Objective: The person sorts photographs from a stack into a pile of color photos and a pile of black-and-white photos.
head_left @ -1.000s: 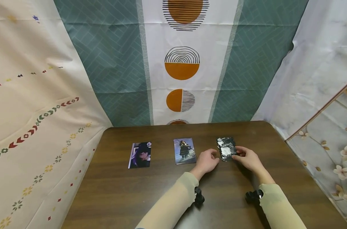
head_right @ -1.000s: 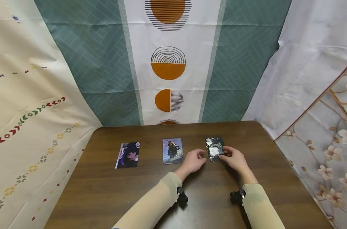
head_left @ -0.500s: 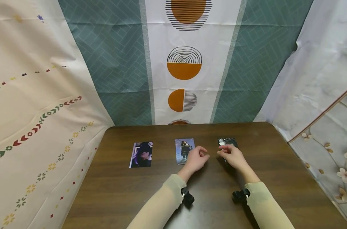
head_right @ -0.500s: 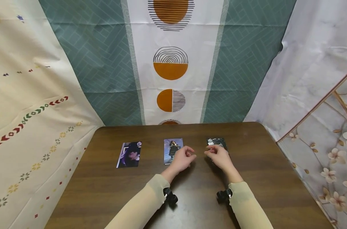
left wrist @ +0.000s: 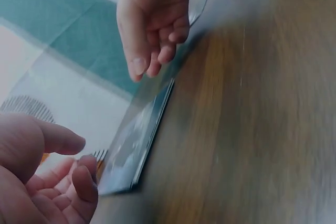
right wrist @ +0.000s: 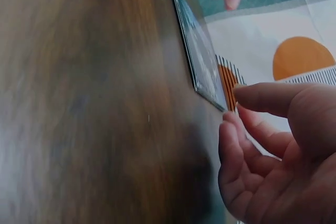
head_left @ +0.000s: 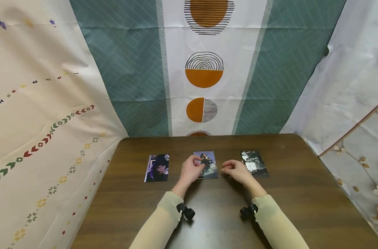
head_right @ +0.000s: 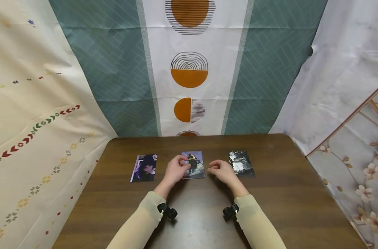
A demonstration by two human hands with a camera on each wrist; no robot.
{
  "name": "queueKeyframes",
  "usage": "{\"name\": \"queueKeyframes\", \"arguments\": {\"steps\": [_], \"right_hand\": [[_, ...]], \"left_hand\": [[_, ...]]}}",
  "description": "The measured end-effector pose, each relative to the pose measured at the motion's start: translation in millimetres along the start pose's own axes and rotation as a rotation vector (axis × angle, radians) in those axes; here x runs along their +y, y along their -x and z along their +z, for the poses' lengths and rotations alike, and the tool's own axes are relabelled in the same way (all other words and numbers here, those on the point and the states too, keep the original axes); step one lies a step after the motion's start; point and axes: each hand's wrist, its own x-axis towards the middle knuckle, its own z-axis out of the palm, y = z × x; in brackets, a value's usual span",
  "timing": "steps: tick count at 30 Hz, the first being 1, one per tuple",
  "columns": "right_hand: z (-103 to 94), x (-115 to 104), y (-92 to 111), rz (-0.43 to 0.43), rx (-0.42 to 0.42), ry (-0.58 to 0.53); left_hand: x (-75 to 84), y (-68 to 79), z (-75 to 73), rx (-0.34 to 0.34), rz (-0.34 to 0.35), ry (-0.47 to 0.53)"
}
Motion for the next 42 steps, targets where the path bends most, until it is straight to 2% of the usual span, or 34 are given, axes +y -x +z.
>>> {"name": "queueKeyframes", "arguments": {"steps": [4, 8, 16, 23, 29, 34, 42], "right_hand": [[9.5, -4.9, -2.5, 0.006, 0.013, 0.053], [17.0, -11.4, -4.8, 0.022, 0.028, 0.108], [21.5, -22.0, -9.6, 0.035, 0.016, 0.224], [21.7, -22.0, -10.4, 0.052, 0.025, 0.249], [29.0, -20.1, -10.1, 0.062, 0.03, 0.229], [29.7, -20.0, -9.6, 0.047, 0.032, 0.23], [29.5, -19.2, -8.8, 0.055, 0.031, 0.227]], "left_hand": [[-10.9, 2.5, -10.9, 0.012, -0.083, -0.01], [-18.5, 5.2, -16.3, -0.017, -0.144, -0.017], [-24.3, 7.6, -14.9, -0.049, -0.179, 0.015], [-20.4, 5.2, -13.2, -0.079, -0.23, 0.027], [-22.6, 8.3, -17.4, -0.08, -0.232, 0.021], [-25.2, 7.0, -16.9, -0.079, -0.219, 0.013], [-24.8, 7.1, -15.6, -0.079, -0.24, -0.011]]}}
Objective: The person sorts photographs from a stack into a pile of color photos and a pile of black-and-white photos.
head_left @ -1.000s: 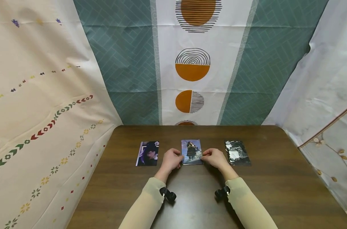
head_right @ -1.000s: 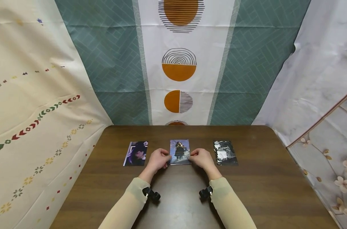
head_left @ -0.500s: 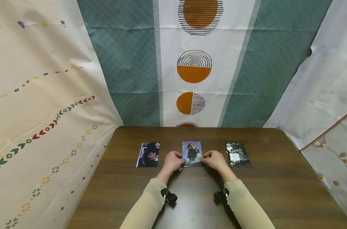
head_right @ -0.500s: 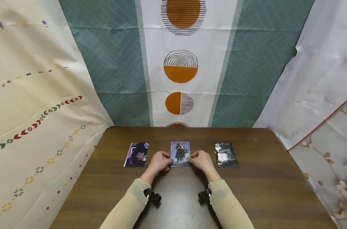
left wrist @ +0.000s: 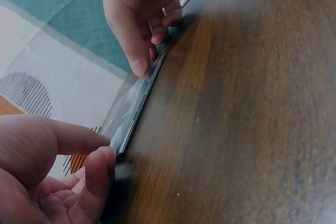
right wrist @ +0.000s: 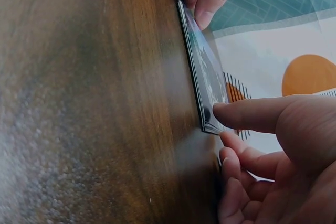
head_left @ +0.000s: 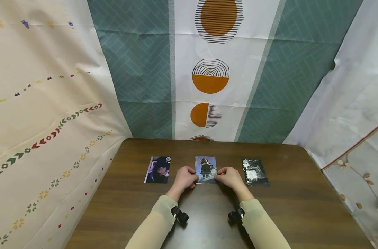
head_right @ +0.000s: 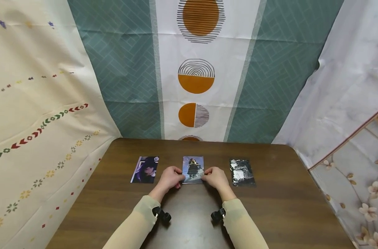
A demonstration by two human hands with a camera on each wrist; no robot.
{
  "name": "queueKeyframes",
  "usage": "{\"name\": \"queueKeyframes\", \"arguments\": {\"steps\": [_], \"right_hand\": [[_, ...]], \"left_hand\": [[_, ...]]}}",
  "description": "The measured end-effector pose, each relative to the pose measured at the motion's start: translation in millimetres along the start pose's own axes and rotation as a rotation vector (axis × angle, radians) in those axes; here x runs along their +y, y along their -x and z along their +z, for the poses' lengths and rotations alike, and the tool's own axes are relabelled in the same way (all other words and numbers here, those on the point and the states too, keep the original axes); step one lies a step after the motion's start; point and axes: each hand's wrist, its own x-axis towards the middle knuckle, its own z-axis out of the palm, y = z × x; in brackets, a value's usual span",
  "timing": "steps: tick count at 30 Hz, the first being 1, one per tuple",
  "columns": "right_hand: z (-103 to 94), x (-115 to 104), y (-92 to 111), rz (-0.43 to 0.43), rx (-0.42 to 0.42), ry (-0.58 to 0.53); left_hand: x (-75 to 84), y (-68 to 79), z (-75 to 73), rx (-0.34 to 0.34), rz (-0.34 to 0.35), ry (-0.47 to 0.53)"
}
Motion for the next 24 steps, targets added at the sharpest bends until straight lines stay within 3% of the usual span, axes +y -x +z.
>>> {"name": "queueKeyframes", "arguments": {"steps": [13, 24], "right_hand": [[4.5, -3.0, 3.8, -0.002, 0.003, 0.003], [-1.6, -6.0, 0.7, 0.0, -0.014, 0.018]], "left_hand": [[-0.7, 4.1, -1.4, 0.004, -0.032, -0.012], [0.2, 1.8, -0.5, 0.011, 0.011, -0.011]]}}
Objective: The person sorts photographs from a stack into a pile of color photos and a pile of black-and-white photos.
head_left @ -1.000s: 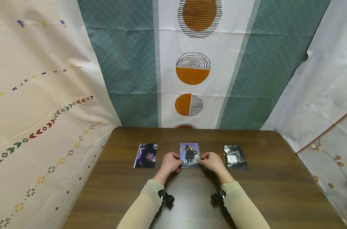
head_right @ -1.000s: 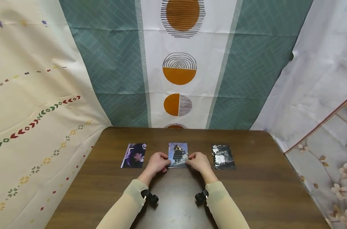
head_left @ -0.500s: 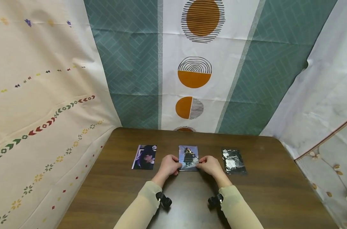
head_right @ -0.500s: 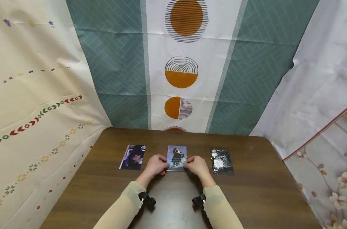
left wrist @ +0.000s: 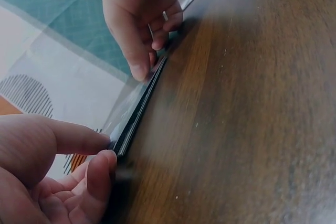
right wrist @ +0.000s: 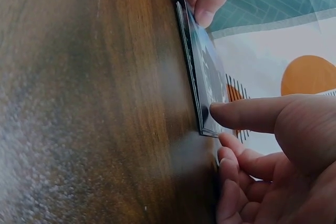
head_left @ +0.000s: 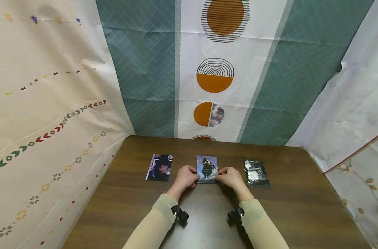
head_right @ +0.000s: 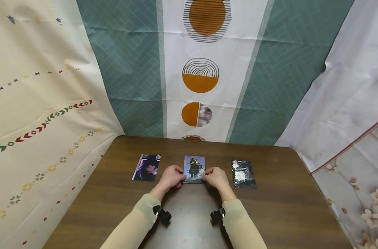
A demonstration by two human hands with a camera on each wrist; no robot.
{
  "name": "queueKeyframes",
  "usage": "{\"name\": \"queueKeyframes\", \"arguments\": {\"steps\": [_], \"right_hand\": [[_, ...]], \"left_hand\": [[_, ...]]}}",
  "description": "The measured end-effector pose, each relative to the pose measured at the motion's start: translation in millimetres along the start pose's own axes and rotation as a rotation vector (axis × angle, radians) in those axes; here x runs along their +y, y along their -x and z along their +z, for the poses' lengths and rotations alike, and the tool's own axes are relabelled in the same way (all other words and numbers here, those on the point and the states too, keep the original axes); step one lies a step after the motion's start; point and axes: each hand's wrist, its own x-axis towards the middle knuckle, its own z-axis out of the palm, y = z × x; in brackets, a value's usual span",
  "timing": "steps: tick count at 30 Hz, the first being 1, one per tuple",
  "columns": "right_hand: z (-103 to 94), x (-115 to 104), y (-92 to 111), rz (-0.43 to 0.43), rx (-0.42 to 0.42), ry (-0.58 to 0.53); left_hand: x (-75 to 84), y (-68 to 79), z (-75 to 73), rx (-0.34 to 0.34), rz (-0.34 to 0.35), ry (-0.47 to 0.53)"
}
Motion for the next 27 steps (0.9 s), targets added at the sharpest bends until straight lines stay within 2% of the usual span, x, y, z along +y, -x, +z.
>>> {"name": "queueKeyframes", "arguments": {"steps": [6, 13, 17, 27], "right_hand": [[-8.8, 0.8, -0.3, 0.006, 0.006, 0.016], [-6.9, 4.0, -2.7, -0.003, -0.003, 0.013], [-5.3, 3.4, -3.7, -0.006, -0.002, 0.001], [-0.7, 1.1, 0.2, 0.021, -0.007, -0.008]], "left_hand": [[3.8, 0.9, 5.8, -0.011, 0.01, 0.069], [1.0, 3.8, 8.5, 0.002, -0.005, 0.126], [0.7, 2.4, 7.0, 0.014, 0.009, 0.129], [-0.7, 1.3, 3.6, -0.004, 0.005, 0.106]]}}
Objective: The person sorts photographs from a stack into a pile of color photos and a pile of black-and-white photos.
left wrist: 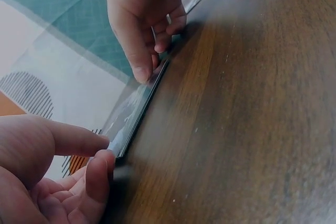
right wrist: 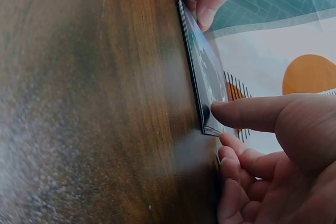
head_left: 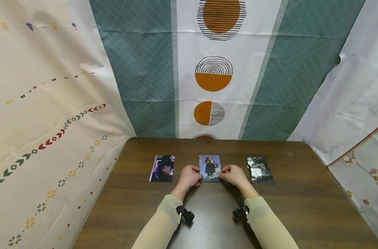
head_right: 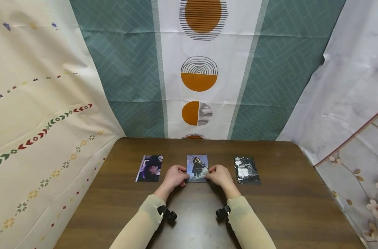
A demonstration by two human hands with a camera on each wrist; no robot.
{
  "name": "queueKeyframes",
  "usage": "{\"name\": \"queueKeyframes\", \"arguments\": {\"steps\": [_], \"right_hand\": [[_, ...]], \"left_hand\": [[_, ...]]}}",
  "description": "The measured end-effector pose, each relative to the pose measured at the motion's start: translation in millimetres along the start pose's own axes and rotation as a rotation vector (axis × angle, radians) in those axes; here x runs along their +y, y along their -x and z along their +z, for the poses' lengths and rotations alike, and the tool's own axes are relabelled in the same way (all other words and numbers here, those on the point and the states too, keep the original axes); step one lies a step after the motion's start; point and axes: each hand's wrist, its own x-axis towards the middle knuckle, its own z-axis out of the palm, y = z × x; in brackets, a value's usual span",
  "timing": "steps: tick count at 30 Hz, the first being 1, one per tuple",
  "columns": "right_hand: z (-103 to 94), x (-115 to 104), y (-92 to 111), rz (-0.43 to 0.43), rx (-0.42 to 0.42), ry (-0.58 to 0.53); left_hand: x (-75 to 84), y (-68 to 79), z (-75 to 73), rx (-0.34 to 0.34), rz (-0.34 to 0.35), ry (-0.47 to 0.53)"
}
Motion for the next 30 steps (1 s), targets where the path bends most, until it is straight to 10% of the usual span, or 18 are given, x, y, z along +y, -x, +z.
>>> {"name": "queueKeyframes", "arguments": {"steps": [30], "right_hand": [[0.0, 3.4, 2.9, 0.018, -0.049, -0.268]], "left_hand": [[-2.4, 6.6, -4.4, -0.002, 0.0, 0.153]]}}
